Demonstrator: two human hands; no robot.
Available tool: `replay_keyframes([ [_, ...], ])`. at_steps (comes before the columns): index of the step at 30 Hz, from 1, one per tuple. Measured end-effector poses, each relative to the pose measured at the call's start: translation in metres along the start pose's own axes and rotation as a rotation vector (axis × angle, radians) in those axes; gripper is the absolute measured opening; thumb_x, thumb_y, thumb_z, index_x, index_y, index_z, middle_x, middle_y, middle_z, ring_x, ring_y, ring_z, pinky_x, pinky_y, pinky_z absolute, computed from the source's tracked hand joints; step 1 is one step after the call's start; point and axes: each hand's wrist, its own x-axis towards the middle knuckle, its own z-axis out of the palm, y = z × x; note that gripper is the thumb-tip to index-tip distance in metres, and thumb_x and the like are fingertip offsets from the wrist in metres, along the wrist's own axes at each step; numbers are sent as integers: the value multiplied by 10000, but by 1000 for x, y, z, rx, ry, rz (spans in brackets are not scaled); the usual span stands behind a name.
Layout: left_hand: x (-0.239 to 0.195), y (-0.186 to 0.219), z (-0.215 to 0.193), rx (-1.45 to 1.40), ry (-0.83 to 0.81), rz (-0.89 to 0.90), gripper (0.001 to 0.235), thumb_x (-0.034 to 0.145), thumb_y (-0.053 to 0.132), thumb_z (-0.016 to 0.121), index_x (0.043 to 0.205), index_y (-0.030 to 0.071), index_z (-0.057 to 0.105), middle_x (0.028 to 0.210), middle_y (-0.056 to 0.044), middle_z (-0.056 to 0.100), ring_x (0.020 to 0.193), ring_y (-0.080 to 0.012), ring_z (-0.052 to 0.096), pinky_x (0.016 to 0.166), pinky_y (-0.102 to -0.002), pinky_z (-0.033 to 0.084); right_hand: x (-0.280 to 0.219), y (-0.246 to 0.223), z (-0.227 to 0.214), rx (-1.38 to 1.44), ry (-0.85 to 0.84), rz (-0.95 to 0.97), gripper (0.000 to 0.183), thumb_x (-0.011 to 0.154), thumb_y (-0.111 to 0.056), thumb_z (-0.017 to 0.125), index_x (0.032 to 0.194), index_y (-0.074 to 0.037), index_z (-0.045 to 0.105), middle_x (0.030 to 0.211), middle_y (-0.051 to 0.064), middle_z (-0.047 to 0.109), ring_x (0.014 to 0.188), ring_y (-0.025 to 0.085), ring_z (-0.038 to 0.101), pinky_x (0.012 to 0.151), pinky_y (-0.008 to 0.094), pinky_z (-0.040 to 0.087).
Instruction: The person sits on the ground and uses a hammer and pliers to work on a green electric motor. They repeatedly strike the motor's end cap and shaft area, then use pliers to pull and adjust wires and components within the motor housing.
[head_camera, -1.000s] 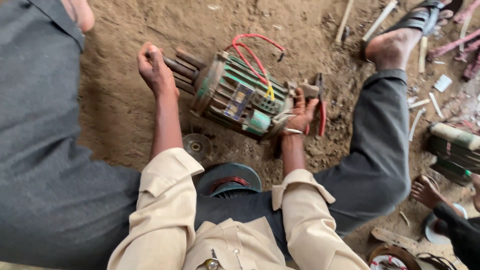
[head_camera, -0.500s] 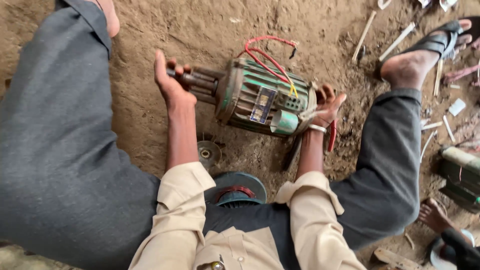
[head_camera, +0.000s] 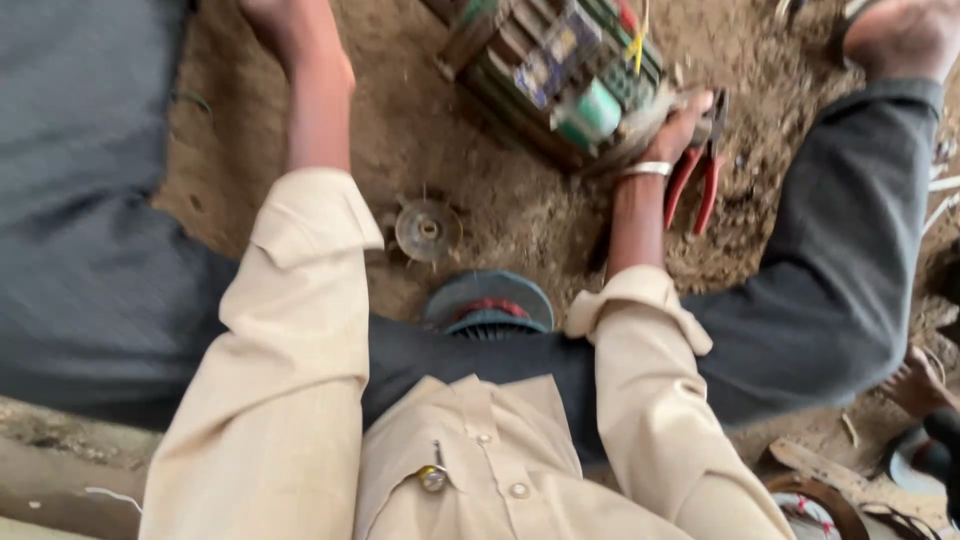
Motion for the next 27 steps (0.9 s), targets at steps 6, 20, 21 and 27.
replay_keyframes([
  [6, -170, -74, -50, 1076, -292, -361, 1328, 707, 687, 868, 1613, 202, 27, 1629, -351, -4, 1507, -532, 70, 1189, -644, 170, -66, -58, 36, -468, 322, -252, 513, 932, -609, 548, 1054, -125, 669, 775, 18, 643, 650, 171, 592, 504, 363, 423],
  [20, -272, 39, -12, 366, -1134, -202, 898, 678, 265, 828, 1482, 56, 487, 1357, -170, 644, 1243, -306, 620, 1086, -489, 486, -297, -106, 70, -1288, -533, -205, 656, 889, -260, 823, 1443, -105, 510, 1263, 121, 620, 1064, 206, 676, 875, 342, 595],
  [21, -288, 55, -20, 190, -1190, -165, 837, 721, 253, 818, 1471, 16, 532, 1311, -170, 659, 1204, -284, 620, 1064, -470, 480, -306, -100, 67, -1088, -761, -18, 848, 867, -281, 837, 1572, -143, 387, 1386, 148, 551, 1108, 236, 663, 916, 364, 595],
  [27, -362, 127, -42, 117, -970, -316, 1097, 716, 320, 770, 1546, 127, 79, 1299, -106, 577, 1105, -269, 679, 795, -501, 600, -336, -77, 65, -374, -999, 167, 1036, 885, -122, 811, 1664, -246, 140, 1570, 101, 484, 1387, 237, 627, 1137, 436, 597],
])
